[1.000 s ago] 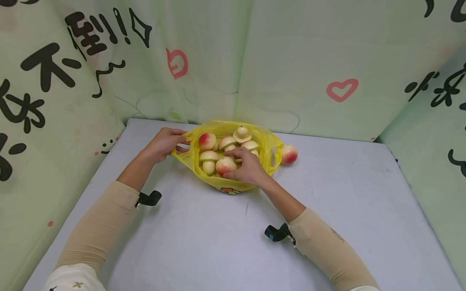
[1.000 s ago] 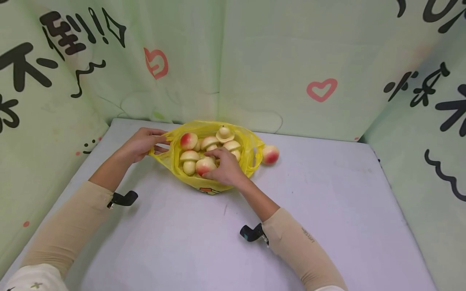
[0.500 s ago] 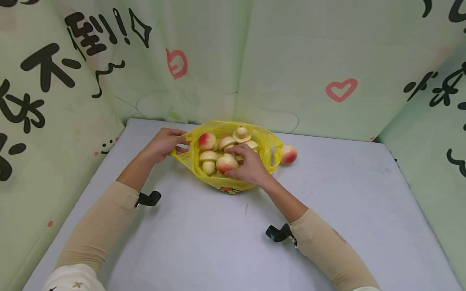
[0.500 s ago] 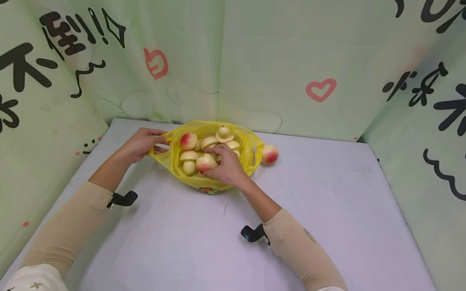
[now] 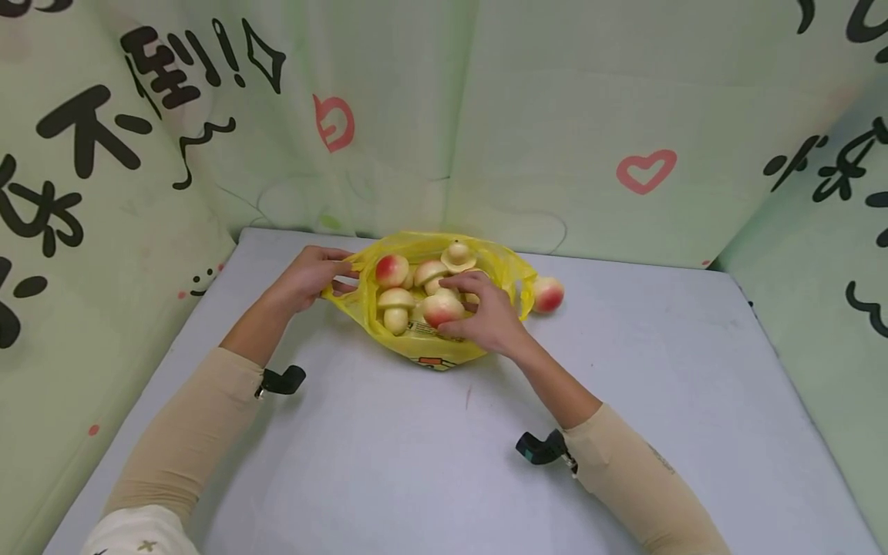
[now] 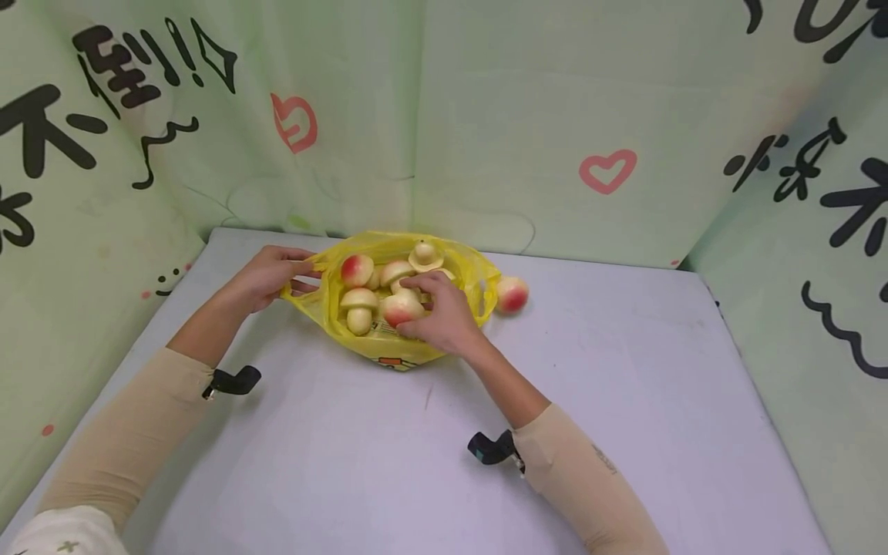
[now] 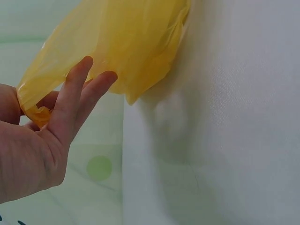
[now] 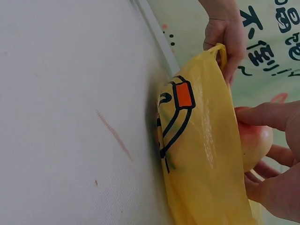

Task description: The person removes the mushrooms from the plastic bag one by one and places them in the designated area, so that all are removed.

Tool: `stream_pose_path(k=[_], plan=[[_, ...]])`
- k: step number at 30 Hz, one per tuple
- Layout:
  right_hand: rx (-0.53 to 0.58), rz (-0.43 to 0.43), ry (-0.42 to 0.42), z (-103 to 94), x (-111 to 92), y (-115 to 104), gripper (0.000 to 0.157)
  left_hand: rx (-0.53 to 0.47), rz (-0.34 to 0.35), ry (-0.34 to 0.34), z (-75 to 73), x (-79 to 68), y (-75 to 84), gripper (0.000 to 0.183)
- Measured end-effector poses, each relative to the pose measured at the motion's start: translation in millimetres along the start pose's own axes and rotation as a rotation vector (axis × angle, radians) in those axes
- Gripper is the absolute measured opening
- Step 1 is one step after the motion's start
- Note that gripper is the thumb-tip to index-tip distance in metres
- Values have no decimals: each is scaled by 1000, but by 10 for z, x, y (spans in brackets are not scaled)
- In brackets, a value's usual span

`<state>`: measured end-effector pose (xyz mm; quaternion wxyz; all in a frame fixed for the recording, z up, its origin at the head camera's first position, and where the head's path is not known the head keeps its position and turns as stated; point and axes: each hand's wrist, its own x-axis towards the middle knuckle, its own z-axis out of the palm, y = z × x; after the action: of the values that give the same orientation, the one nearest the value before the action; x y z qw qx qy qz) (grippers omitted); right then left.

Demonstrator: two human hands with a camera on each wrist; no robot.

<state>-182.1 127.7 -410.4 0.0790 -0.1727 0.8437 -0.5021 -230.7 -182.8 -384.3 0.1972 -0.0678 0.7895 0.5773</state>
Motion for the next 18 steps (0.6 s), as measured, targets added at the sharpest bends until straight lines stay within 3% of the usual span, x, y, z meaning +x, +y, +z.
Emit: stream_pose_path(k=[7,18], plan=[[58,-7,27,-116,-47,23,64,0,4,3,-9,8,-37,47],[24,3,104,-470,-171,27,61,11,10,12,6,-5,-39,46]])
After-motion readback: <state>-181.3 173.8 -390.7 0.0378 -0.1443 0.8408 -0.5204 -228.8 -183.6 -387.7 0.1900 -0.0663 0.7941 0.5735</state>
